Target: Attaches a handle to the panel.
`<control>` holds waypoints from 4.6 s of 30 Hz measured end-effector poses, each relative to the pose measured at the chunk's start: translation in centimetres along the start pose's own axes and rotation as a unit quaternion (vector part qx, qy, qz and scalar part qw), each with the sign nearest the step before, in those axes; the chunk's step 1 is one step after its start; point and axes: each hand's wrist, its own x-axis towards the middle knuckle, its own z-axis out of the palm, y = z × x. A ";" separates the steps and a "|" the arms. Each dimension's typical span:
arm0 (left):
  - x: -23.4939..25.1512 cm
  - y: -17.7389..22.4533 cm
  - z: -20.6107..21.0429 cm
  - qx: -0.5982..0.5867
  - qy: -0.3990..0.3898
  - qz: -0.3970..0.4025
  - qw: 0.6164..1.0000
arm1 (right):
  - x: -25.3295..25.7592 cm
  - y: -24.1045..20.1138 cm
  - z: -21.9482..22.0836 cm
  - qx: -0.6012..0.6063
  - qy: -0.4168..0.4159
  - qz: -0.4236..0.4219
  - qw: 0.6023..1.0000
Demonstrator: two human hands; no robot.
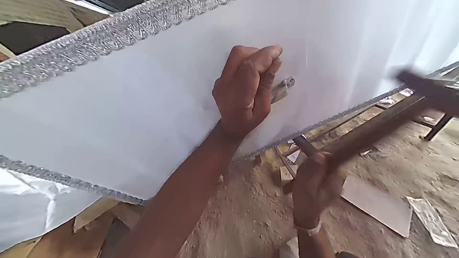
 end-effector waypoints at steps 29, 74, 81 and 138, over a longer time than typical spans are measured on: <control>-0.1 -0.9 0.7 0.003 0.039 0.037 0.999 | -2.2 4.2 4.5 -0.113 -0.044 -0.006 0.993; -24.6 20.2 -8.1 -0.331 0.177 -0.915 0.151 | 7.8 7.0 -6.1 -0.329 -0.144 -0.069 0.931; -22.2 18.9 -9.5 -0.404 0.166 -0.876 0.204 | 7.9 6.2 -7.0 -0.374 -0.209 -0.013 0.904; -13.4 17.6 -11.8 -0.046 -0.089 -0.474 0.875 | 7.5 7.1 -7.3 -0.318 -0.181 -0.031 0.930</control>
